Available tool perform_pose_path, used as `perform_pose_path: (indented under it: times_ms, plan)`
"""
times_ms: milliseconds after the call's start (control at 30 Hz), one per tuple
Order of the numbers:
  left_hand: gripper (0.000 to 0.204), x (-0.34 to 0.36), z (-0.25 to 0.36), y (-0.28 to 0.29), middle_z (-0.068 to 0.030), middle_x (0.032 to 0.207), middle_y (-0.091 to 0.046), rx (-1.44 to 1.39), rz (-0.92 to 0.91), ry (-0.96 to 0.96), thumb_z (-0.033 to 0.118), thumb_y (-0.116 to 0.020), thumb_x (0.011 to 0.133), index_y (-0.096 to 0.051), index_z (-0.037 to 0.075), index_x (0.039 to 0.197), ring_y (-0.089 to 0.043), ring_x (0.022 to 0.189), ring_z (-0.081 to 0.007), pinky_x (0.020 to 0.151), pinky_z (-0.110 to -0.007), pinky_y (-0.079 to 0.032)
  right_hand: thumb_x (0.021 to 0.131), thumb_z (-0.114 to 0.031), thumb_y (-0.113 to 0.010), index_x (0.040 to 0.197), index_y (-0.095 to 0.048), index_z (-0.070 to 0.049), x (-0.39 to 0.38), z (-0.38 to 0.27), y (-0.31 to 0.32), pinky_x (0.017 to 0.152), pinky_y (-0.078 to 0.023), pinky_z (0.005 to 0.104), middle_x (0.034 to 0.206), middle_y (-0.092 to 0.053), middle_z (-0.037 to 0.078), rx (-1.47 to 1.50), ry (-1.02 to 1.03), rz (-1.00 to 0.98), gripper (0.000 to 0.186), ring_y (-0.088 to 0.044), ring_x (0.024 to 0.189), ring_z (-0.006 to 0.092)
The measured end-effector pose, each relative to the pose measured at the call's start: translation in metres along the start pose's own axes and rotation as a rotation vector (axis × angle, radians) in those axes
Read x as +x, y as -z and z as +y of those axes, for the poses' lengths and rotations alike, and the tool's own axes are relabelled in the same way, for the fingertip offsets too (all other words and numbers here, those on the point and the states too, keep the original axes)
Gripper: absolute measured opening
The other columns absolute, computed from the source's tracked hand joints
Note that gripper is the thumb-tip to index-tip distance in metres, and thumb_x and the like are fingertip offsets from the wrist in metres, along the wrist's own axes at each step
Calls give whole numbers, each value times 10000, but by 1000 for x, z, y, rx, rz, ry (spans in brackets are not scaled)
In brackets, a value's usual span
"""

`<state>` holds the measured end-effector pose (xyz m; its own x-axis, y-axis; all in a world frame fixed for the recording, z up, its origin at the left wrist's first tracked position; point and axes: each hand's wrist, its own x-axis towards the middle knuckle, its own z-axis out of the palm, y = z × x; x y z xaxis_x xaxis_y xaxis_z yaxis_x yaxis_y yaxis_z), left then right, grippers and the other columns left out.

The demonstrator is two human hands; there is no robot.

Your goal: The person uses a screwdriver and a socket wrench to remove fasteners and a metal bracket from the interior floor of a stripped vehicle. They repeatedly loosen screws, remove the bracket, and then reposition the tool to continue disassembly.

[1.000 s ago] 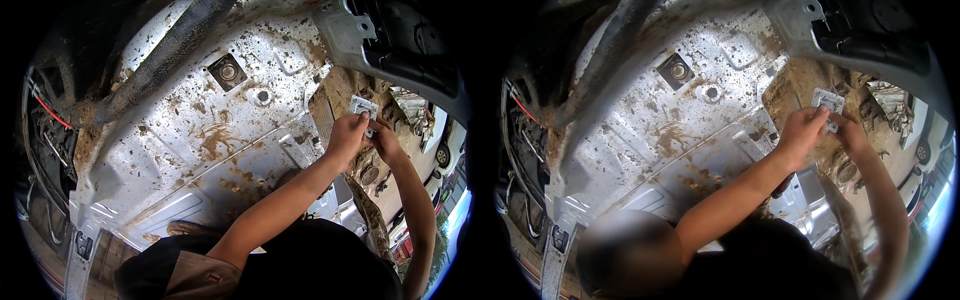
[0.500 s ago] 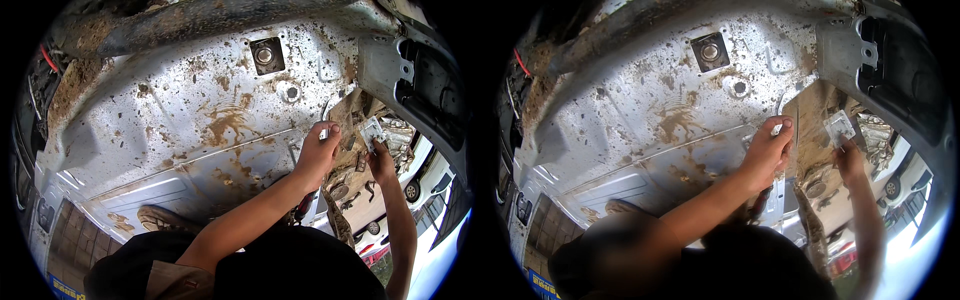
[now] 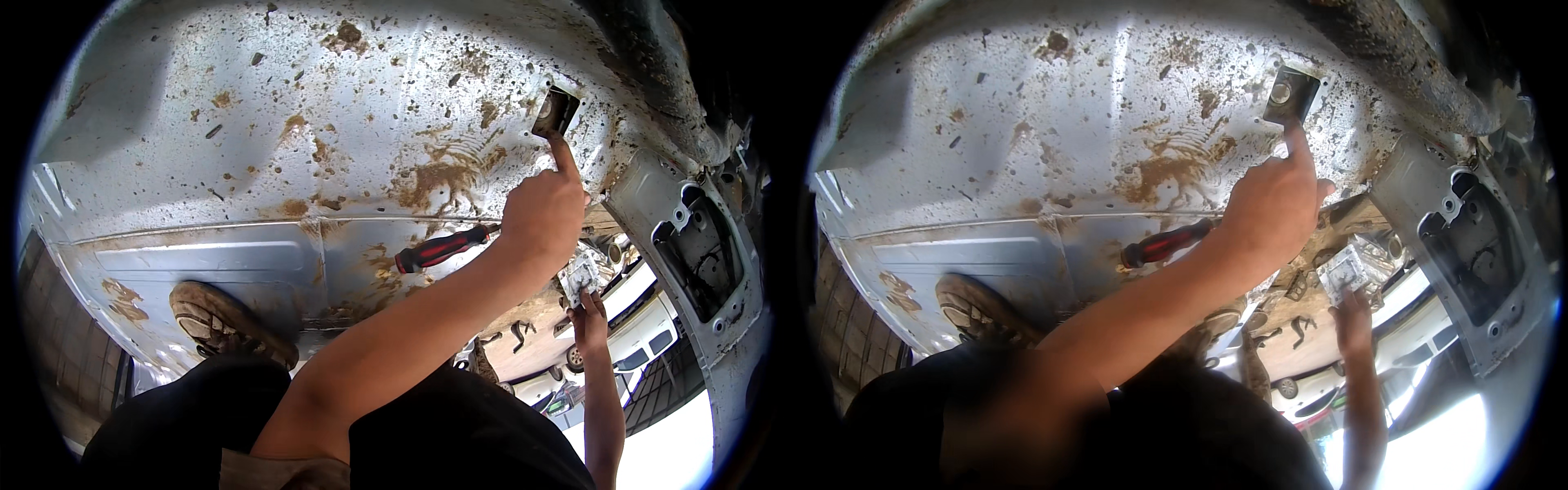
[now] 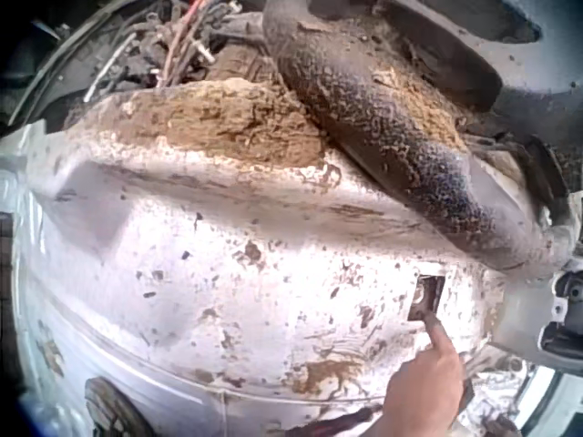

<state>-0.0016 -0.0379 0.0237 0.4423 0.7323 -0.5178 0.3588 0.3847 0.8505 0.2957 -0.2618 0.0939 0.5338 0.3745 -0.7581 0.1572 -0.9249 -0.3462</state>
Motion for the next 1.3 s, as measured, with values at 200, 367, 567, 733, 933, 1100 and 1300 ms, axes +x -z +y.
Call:
perform_pose_path:
  times_ms: [200, 367, 567, 733, 933, 1100, 1300]
  plan:
    - [737, 3, 3, 10, -226, 808, -664, 3, -126, 52, 201, -626, 904, -237, -204, 1381, -683, 790, -353, 680, -412, -565, 845, 50, -623, 1201, -596, -2, -42, -9, -10, 711, -508, 358, 1055, -547, 130, -24, -78, -78, 362, -540, 838, 231]
    - [757, 23, -16, 14, -312, 978, -655, -285, -109, 62, 263, -667, 851, -304, -195, 1333, -671, 930, -419, 824, -455, -545, 963, -215, -589, 1126, -602, -11, -53, -34, -40, 679, -485, 276, 968, -560, 39, -15, -222, -3, 261, -521, 826, 127]
    - [879, 51, -8, 23, -332, 1206, -577, -411, -197, 153, 308, -688, 826, -220, -147, 1415, -611, 1121, -388, 956, -401, -504, 972, -152, -580, 1122, -612, -121, -54, -54, -69, 645, -500, 244, 927, -654, -39, 43, -199, 6, 157, -605, 769, 62]
    - [943, 56, -15, 13, -324, 1248, -550, -683, -185, 183, 301, -721, 802, -178, -106, 1457, -602, 1115, -369, 954, -379, -490, 947, -186, -611, 1088, -578, -71, -55, -67, -83, 687, -450, 270, 928, -585, 2, 77, -190, -76, 185, -544, 836, 93]
    - [898, 41, -9, 1, -302, 993, -655, -453, -53, 107, 258, -682, 860, -132, -121, 1460, -693, 854, -339, 744, -404, -564, 963, -160, -586, 1116, -584, -82, -60, -69, -84, 712, -473, 272, 968, -625, -10, 62, -169, -107, 172, -568, 833, 83]
    - [1028, 15, 10, 10, -247, 802, -673, -206, -169, 125, 314, -629, 900, 103, -185, 1423, -677, 722, -375, 684, -412, -570, 967, -133, -588, 1076, -587, -109, -65, -59, -82, 698, -492, 252, 952, -640, -25, 83, -157, -112, 111, -586, 822, 64]
    - [955, 16, 3, 4, -216, 715, -661, -73, -40, 91, 296, -596, 930, 67, -193, 1413, -675, 657, -352, 608, -396, -576, 969, -169, -601, 1101, -604, -105, -67, -53, -82, 722, -474, 247, 941, -630, -42, 37, -146, -119, 147, -576, 834, 56]
